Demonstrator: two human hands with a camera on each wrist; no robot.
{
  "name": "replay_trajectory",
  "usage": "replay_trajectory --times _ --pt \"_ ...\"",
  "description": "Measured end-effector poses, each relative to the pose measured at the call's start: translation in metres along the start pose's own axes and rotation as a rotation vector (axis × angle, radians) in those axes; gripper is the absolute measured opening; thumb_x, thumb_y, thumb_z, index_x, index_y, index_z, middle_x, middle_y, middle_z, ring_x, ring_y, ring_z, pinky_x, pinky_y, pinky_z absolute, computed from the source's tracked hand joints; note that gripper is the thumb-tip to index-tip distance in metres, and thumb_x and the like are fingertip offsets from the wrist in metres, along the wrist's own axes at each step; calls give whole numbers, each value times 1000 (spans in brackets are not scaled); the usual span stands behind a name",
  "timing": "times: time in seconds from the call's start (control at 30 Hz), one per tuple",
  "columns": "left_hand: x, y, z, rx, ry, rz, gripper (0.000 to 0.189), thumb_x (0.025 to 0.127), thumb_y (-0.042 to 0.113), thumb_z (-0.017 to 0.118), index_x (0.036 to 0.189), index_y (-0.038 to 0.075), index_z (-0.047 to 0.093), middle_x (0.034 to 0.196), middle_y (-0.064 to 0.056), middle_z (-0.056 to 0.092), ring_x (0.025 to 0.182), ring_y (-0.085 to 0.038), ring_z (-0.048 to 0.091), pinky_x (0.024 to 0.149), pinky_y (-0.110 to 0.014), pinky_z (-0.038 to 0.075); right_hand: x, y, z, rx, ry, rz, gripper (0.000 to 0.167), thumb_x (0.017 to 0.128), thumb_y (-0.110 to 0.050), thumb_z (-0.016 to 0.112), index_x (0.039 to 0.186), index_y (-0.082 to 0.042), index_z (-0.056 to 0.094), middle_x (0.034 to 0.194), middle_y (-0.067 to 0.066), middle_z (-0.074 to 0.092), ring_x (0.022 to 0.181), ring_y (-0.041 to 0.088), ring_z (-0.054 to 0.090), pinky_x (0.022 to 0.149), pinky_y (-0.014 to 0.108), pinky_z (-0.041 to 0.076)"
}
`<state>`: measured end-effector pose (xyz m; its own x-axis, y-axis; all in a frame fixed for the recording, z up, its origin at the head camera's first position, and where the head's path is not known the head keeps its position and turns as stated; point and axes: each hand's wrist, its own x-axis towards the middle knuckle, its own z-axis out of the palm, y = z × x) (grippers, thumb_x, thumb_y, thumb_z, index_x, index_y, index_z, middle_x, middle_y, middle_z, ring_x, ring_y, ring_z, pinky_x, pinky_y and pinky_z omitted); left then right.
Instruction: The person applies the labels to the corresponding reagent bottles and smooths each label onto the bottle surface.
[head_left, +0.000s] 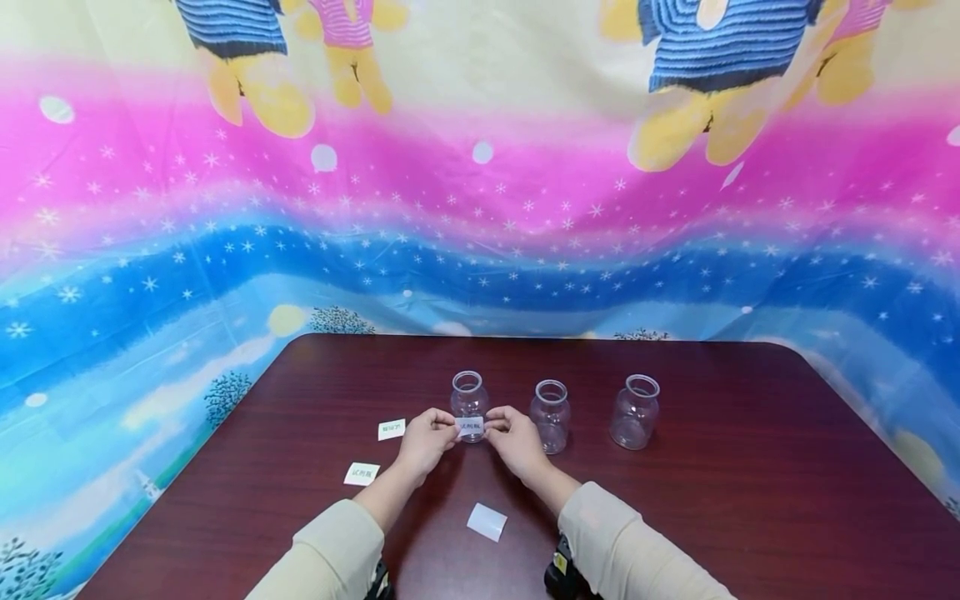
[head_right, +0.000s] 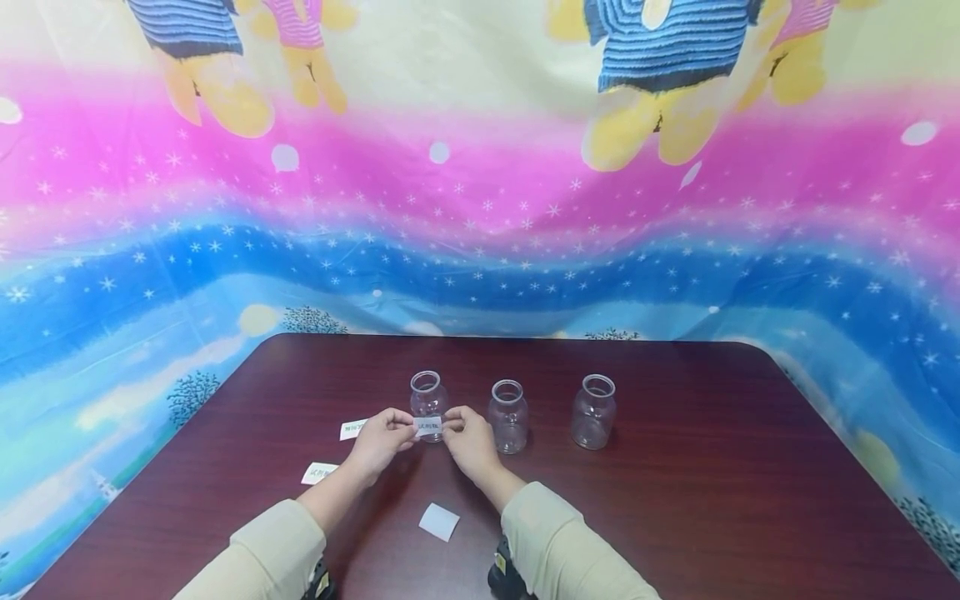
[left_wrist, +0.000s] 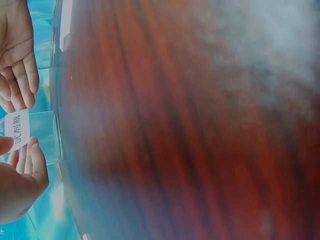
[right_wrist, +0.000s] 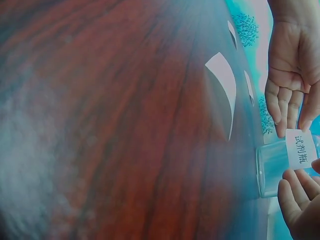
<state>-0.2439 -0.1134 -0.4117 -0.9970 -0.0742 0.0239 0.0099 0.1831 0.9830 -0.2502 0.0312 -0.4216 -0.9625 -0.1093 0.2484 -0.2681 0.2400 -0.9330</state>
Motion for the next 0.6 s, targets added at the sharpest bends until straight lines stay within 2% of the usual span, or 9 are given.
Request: replay_trajectory --times 0.3,0.47,0.6 --pt "2 -2 -1 3 1 -2 12 78 -1 54 88 -8 51 73 -11 59 71 -23 59 66 -32 49 4 -2 2 -71 38 37 33 71 2 57 103 7 50 73 10 61 65 14 55 57 25 43" --pt "2 -2 -1 1 2 -2 12 78 -1 54 87 -8 51 73 -10 59 72 -23 59 65 -30 49 6 -2 3 -81 48 66 34 70 2 61 101 6 50 71 7 58 62 13 53 53 24 43" --pt "2 -2 -1 -6 2 -4 12 77 -1 54 87 -8 51 72 -10 58 71 -23 59 64 -30 49 8 -2 4 -138 52 85 38 69 -3 66 102 6 51 75 10 56 65 17 55 55 26 44"
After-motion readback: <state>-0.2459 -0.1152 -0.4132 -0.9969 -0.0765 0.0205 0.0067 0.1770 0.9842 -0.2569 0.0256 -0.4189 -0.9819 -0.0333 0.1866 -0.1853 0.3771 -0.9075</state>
